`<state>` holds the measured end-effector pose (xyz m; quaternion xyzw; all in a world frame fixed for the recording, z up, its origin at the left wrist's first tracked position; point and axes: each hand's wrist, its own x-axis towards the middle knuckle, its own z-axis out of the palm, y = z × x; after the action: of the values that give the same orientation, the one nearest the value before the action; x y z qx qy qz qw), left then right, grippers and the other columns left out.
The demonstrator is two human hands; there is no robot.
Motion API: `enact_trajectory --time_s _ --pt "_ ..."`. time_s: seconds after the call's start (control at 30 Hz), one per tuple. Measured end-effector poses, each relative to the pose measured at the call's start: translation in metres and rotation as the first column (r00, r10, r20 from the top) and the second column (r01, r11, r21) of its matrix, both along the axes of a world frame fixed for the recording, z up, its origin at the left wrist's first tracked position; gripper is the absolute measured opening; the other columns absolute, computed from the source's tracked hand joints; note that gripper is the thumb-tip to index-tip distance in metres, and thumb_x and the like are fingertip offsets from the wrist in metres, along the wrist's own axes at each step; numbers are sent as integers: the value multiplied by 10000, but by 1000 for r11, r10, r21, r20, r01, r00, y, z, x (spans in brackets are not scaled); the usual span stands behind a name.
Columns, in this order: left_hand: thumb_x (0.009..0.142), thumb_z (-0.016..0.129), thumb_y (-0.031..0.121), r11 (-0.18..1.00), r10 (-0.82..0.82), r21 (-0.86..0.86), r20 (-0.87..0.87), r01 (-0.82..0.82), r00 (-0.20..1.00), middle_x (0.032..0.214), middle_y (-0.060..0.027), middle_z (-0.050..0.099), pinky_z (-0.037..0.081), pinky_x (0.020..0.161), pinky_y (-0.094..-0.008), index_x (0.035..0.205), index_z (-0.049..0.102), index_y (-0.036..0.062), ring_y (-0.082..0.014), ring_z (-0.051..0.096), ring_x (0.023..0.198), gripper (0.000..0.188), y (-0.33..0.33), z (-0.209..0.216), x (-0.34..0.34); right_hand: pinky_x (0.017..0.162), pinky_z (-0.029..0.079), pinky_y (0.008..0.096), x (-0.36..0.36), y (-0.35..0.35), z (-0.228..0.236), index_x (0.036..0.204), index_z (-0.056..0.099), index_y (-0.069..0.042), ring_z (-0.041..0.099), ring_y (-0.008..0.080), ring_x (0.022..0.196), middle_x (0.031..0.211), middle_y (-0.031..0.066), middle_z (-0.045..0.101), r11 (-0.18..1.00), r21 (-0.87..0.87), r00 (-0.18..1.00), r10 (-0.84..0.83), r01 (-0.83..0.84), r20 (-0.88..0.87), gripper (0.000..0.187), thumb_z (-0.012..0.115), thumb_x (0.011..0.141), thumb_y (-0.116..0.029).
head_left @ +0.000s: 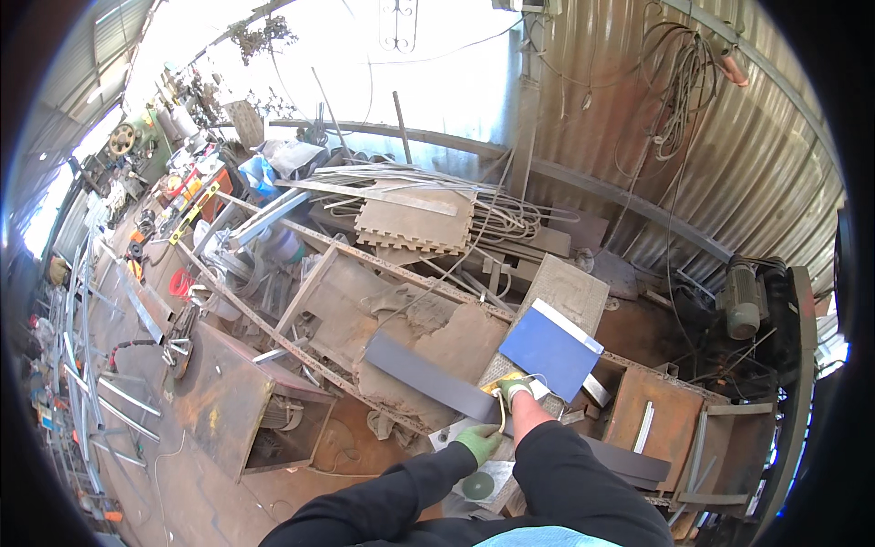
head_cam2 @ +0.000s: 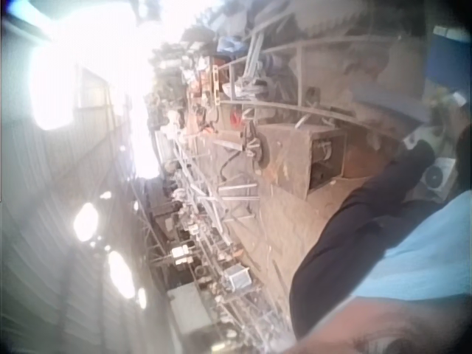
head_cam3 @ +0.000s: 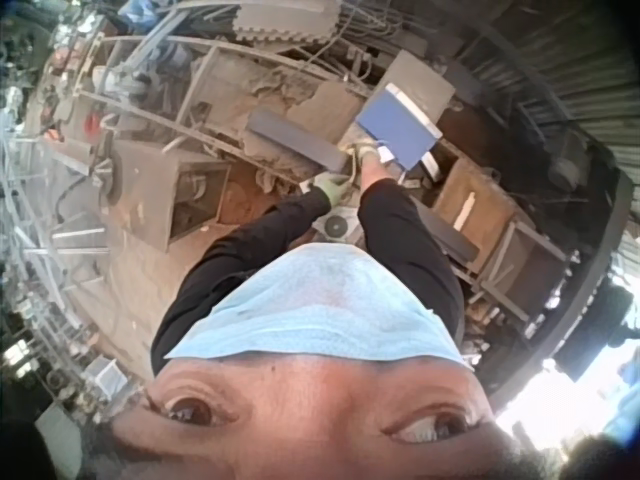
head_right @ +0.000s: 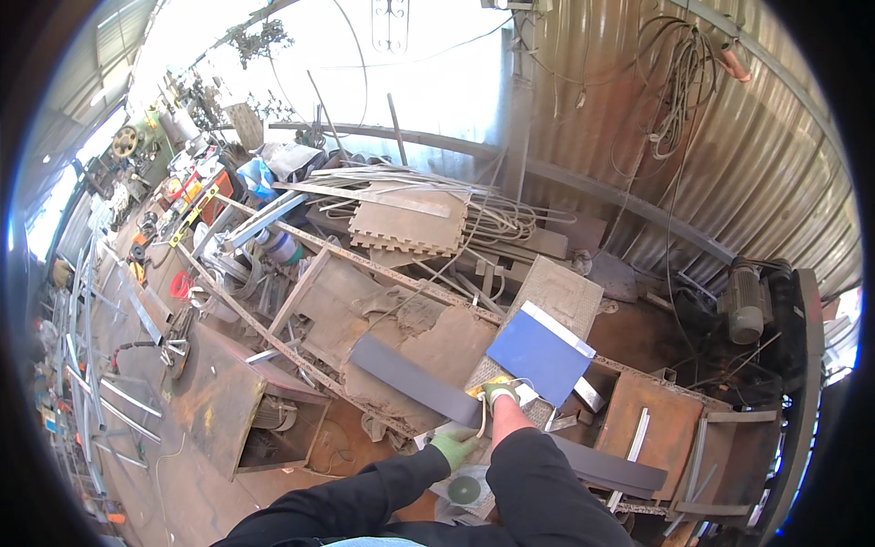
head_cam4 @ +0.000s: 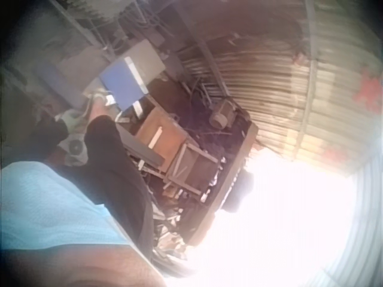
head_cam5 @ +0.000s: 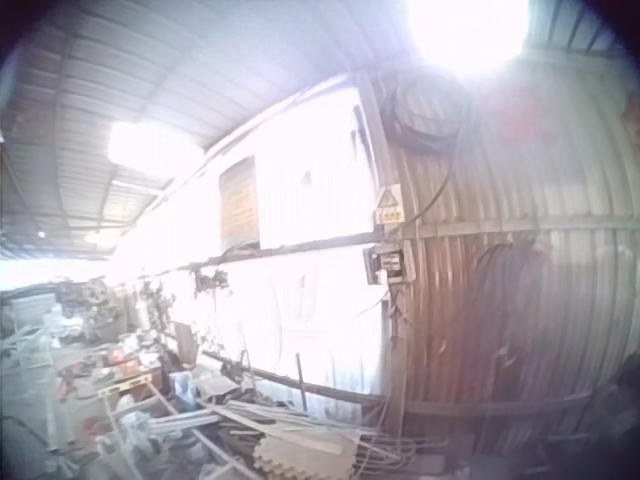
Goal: The person uses an angle grinder to cut a metal bar on a workbench, producing sparks. They then walk through the workshop, pick up a coiled cable, and place it on the floor before moving a long metal beam onto the workbench.
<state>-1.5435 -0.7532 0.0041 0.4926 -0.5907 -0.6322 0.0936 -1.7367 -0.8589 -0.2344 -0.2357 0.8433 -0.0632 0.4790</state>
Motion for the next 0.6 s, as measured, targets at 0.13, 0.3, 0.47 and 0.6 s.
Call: enact_trajectory --time_s 0.13,0.3,0.47,0.6 --pt "984 593 261 998 -48 -47 78 51 996 990 -123 722 531 790 -304 1309 633 -2 -182 679 871 420 -2 1 5 742 553 353 -5 2 14 1211 665 -74 707 212 848 1043 115 731 995 45 987 -93 87 132 510 640 902 -480" --pt "977 587 304 999 25 27 15 -25 1000 981 -141 723 528 815 -336 1280 659 33 -200 679 887 413 0 18 12 446 412 352 -11 8 77 1038 620 -181 520 185 488 712 30 609 932 167 856 -362 322 370 319 741 887 -434" --pt "984 559 300 982 -112 -142 81 123 990 1050 -179 715 528 881 -390 1264 655 40 -304 688 978 394 9 15 1 470 441 364 -5 9 64 882 654 -158 551 208 519 713 35 632 905 77 794 -407 419 451 233 714 919 -380" --pt "972 545 298 982 -125 -123 135 142 983 1133 -216 692 506 940 -438 1233 668 38 -374 659 1065 388 7 13 -5 552 508 388 -20 2 22 921 679 -104 630 227 600 772 64 687 962 75 869 -270 263 414 170 718 901 -269"
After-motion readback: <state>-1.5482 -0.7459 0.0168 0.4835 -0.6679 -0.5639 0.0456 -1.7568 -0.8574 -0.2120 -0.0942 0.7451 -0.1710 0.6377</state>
